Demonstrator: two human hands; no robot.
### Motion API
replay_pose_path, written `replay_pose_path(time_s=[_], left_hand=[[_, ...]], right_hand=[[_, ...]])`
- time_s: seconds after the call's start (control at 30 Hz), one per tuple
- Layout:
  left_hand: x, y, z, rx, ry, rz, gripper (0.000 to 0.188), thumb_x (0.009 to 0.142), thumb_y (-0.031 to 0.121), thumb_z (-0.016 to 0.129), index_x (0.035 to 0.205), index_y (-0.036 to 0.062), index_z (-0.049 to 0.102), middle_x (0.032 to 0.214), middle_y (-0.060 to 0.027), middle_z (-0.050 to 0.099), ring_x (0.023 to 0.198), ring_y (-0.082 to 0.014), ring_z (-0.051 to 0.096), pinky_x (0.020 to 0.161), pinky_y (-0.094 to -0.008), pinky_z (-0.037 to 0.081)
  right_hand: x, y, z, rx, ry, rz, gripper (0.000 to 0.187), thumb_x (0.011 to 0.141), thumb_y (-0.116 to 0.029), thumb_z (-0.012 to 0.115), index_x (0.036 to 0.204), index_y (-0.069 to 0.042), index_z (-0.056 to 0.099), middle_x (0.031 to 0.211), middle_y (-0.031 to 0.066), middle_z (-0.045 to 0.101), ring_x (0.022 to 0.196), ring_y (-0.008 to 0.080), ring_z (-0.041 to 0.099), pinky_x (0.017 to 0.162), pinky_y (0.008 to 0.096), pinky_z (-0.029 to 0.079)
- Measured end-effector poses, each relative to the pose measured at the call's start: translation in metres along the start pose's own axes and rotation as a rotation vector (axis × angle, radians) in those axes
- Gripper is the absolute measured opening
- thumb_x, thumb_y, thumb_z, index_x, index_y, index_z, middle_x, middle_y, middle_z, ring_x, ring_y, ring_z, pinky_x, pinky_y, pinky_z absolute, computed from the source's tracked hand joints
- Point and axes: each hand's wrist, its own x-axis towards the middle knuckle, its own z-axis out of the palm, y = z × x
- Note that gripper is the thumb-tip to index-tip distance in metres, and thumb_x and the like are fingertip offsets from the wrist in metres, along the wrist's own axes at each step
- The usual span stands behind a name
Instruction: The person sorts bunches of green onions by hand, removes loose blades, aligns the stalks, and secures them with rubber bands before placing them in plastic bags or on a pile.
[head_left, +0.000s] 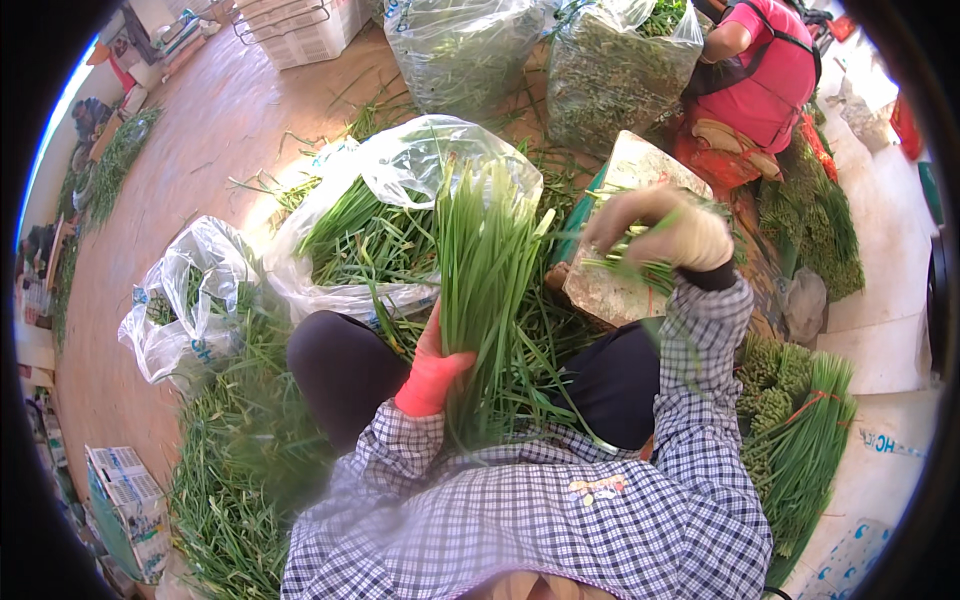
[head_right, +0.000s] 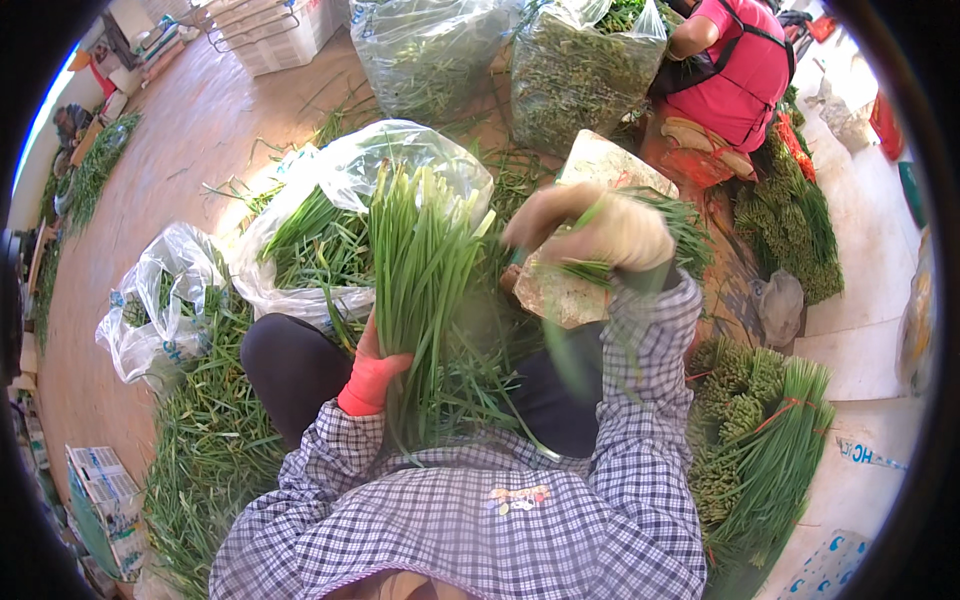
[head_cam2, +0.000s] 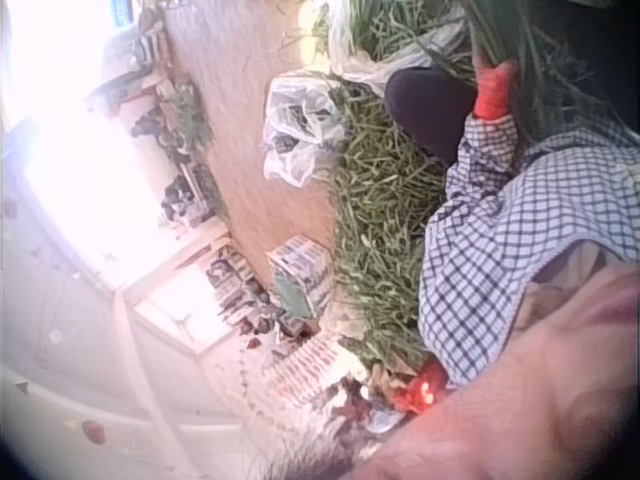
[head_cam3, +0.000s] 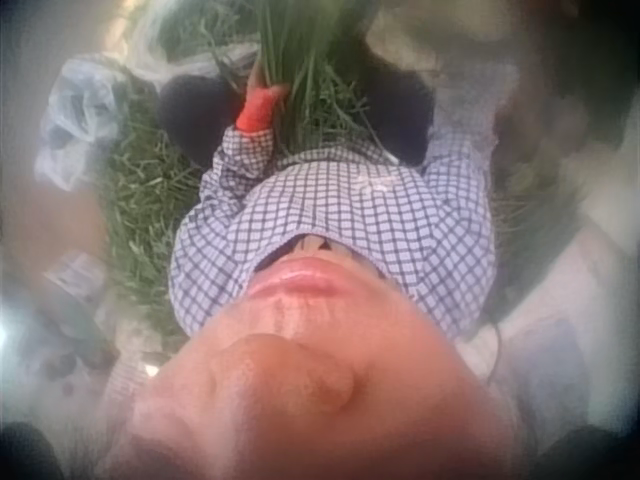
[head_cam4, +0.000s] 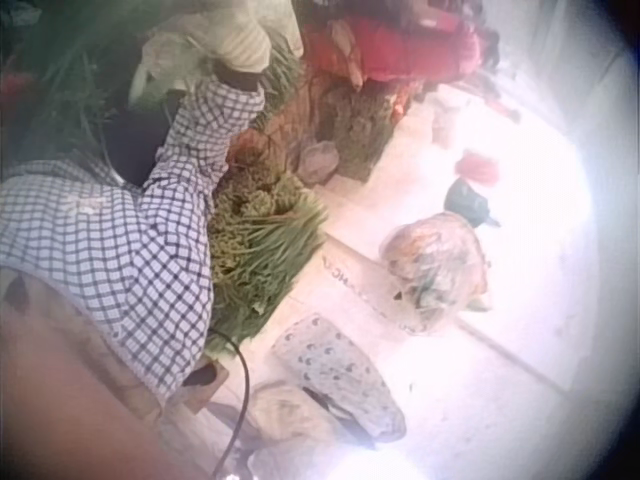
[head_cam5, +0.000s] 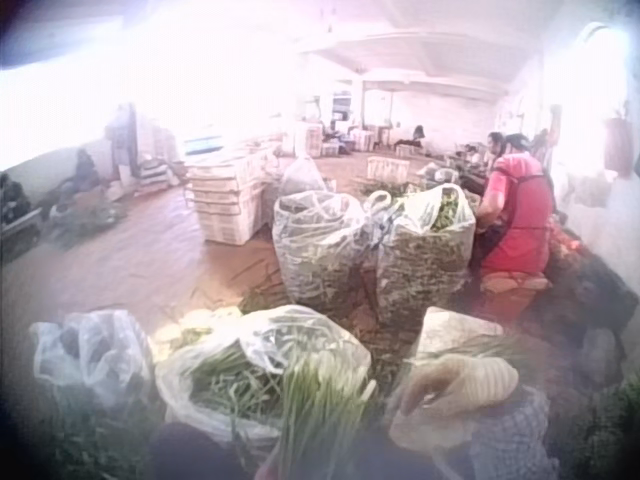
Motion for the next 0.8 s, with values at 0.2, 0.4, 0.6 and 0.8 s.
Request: replay_pose_path(time_s=[0.2, 0.4, 0.6, 0.8], left_hand=[[0.002, -0.006, 0.001, 0.034, 0.025, 0.013, 0.093, 0.067, -0.014, 0.059, 0.150, 0.0092, 0.025, 0.144, -0.0107, 0.043, 0.130, -0.0242, 0.045, 0.107, -0.0386, 0.038], [0.001, -0.012, -0.006, -0.010, -0.081, 0.088, 0.093, 0.069, -0.017, 0.058, 0.151, 0.0127, 0.024, 0.146, -0.0117, 0.040, 0.133, -0.0253, 0.041, 0.110, -0.0402, 0.035], [-0.002, -0.012, -0.009, -0.022, -0.029, 0.017, 0.095, 0.069, -0.012, 0.065, 0.151, 0.0118, 0.024, 0.146, -0.0121, 0.040, 0.133, -0.0276, 0.042, 0.109, -0.0434, 0.036], [-0.001, -0.001, 0.006, -0.021, -0.111, 0.024, 0.093, 0.072, -0.010, 0.067, 0.151, 0.0116, 0.023, 0.149, -0.0124, 0.036, 0.135, -0.0267, 0.039, 0.110, -0.0422, 0.033]], right_hand=[[0.066, 0.019, 0.066, -0.226, 0.521, 0.427, 0.038, 0.085, -0.035, 0.065, 0.100, -0.001, 0.065, 0.086, 0.0187, 0.067, 0.078, 0.0292, 0.067, 0.071, 0.0372, 0.052], [0.059, 0.043, 0.051, 0.493, 0.858, 0.101, 0.009, 0.092, -0.013, 0.061, 0.097, -0.006, 0.065, 0.078, 0.0022, 0.066, 0.068, 0.0096, 0.061, 0.054, 0.0222, 0.048], [-0.007, 0.011, -0.010, 0.792, 0.316, -0.435, 0.032, 0.091, -0.035, 0.061, 0.095, -0.004, 0.061, 0.076, 0.0089, 0.063, 0.066, 0.0182, 0.061, 0.064, 0.0303, 0.049], [0.063, 0.010, 0.053, -0.380, 0.588, 0.093, 0.046, 0.073, -0.009, 0.073, 0.117, -0.005, 0.061, 0.130, 0.0141, 0.053, 0.123, 0.0279, 0.048, 0.103, 0.0377, 0.039]])
